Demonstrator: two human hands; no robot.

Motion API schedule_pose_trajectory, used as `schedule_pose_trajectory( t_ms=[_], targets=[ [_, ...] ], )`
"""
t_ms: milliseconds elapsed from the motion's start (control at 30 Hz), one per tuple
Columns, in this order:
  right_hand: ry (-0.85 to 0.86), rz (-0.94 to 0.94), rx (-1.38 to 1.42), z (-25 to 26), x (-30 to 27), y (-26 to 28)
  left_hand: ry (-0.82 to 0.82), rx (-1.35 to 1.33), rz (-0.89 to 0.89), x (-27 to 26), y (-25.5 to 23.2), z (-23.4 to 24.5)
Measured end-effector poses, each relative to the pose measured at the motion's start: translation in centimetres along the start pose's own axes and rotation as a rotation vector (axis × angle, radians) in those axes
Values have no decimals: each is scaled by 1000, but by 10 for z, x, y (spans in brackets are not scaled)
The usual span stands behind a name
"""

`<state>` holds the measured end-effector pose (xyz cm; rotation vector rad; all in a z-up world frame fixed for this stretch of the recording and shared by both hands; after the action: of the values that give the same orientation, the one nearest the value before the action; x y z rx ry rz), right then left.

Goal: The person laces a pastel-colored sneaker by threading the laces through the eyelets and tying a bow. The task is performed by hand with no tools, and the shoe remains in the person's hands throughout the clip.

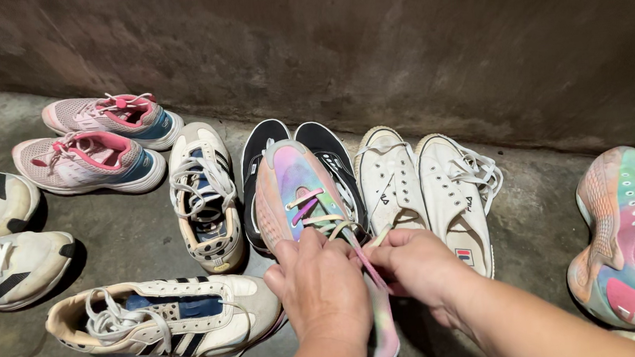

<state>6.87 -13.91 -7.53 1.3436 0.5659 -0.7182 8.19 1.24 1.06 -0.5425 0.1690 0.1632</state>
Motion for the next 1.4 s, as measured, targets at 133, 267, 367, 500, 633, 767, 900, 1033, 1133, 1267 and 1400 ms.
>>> schedule_pose_trajectory(
  t_ms=[133, 267, 367, 500, 633, 767, 900, 1033, 1133, 1267, 1400],
  targets=[
    [68, 142, -82, -6, -12, 8, 18, 45, 2, 3, 0, -2],
    [-203, 386, -660, -3, -29, 21, 34, 139, -4, 4, -4, 1],
    [-250, 479, -665, -10, -35, 25, 82, 162, 51, 3, -9, 8],
    [-263, 623, -704, -20, -37, 28, 208, 213, 94, 2, -16, 23],
    [-268, 474, -668, -23, -28, 19, 349, 326, 112, 2, -14, 36],
    [-256, 404, -562, -23, -30, 22, 442, 401, 139, 7, -4, 43],
    [-192, 153, -350, -18, -28, 16, 656, 504, 154, 19, 30, 43],
    [-214, 95, -291, -13, -23, 16, 690, 490, 251, 20, 84, 49],
    [-208, 51, -220, -15, -19, 9, 713, 522, 383, 13, 126, 53],
    [-177, 14, -127, -13, -15, 5, 732, 551, 506, 0, 159, 53],
    [-146, 53, -171, -12, -14, 6, 746, 577, 584, -12, 170, 50]
  ],
)
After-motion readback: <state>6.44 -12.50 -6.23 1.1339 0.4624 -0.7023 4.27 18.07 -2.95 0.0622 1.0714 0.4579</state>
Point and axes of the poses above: each hand's wrist, its own x-axis towards the middle knuckle, its own z-axis out of the back of the hand, y = z × x, the point moved 7 cm from there along x, towards the middle knuckle, and after that the axes turned 2 degrees about -y, right-handed, at the moved point
